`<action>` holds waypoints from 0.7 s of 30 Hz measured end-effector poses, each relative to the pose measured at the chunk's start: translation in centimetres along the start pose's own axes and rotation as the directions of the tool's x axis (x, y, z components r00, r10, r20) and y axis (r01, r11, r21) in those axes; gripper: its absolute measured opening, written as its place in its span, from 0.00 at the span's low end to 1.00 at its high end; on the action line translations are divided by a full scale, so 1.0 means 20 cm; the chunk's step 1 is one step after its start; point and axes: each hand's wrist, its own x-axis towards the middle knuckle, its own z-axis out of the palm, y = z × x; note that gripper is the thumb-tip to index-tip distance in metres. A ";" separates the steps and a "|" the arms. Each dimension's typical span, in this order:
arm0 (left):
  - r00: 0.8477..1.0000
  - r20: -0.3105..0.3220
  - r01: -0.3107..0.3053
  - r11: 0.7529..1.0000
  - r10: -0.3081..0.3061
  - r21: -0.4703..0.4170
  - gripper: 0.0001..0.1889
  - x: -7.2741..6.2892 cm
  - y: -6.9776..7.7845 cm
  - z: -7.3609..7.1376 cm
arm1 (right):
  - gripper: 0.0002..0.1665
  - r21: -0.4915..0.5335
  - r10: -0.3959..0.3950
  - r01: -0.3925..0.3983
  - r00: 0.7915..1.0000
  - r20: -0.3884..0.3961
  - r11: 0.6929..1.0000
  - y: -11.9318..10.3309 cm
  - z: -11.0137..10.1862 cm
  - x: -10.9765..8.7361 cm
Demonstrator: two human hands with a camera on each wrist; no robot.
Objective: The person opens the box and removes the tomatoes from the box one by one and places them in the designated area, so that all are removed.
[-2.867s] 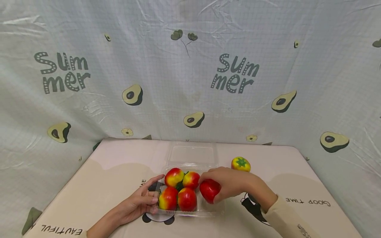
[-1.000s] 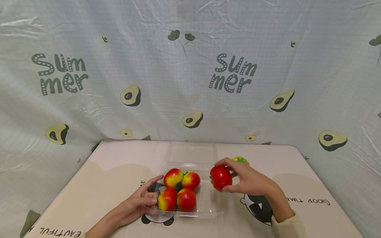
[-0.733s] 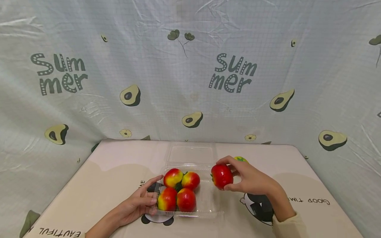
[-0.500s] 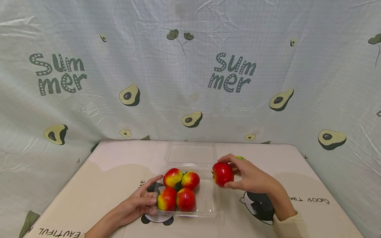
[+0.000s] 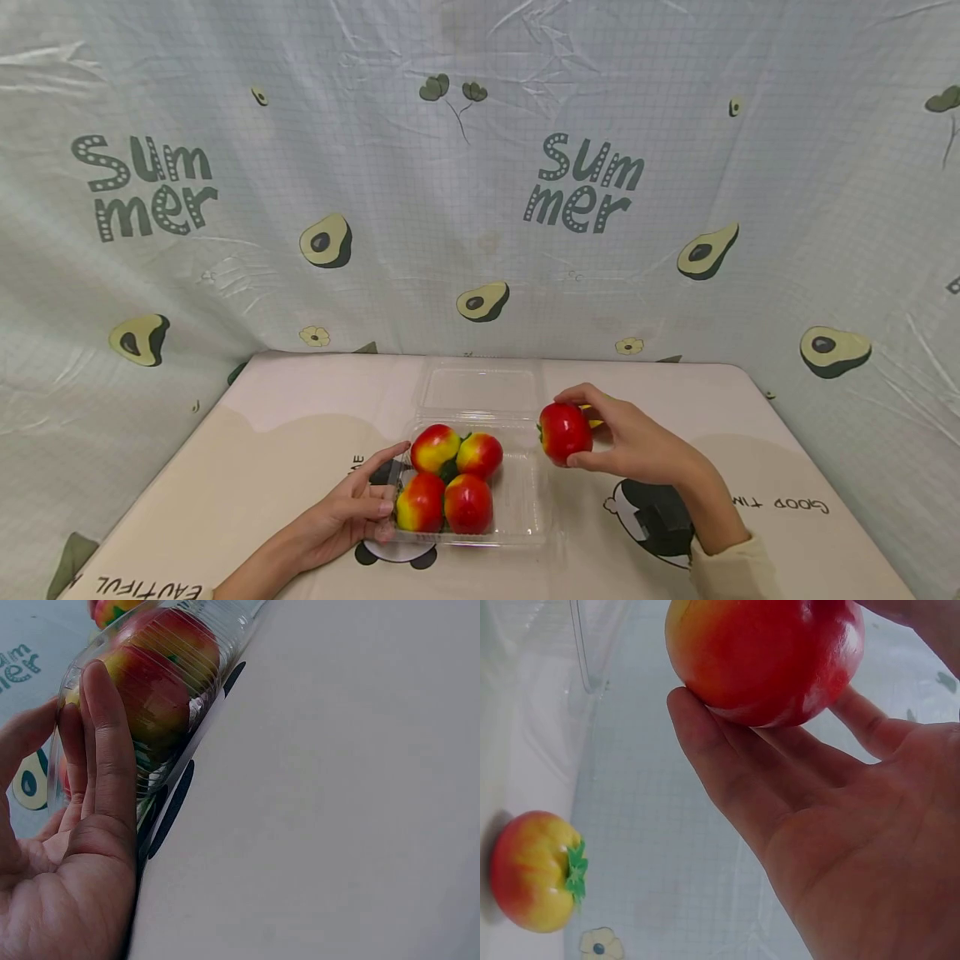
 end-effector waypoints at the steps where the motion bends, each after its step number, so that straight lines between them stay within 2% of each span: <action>1: 1.000 -0.002 0.001 1.000 -0.001 0.000 0.48 0.00 0.00 0.00 | 0.40 0.000 0.003 -0.003 1.000 -0.003 1.000 0.00 0.00 0.00; 14: 1.000 -0.001 -0.002 1.000 0.002 0.009 0.48 0.00 0.00 0.00 | 0.48 -0.043 0.012 -0.015 0.998 -0.065 0.999 0.01 -0.02 -0.02; 21: 1.000 -0.001 -0.008 1.000 0.008 0.005 0.48 0.00 -0.01 0.00 | 0.48 -0.071 0.019 -0.026 0.996 -0.090 0.997 0.02 -0.04 -0.03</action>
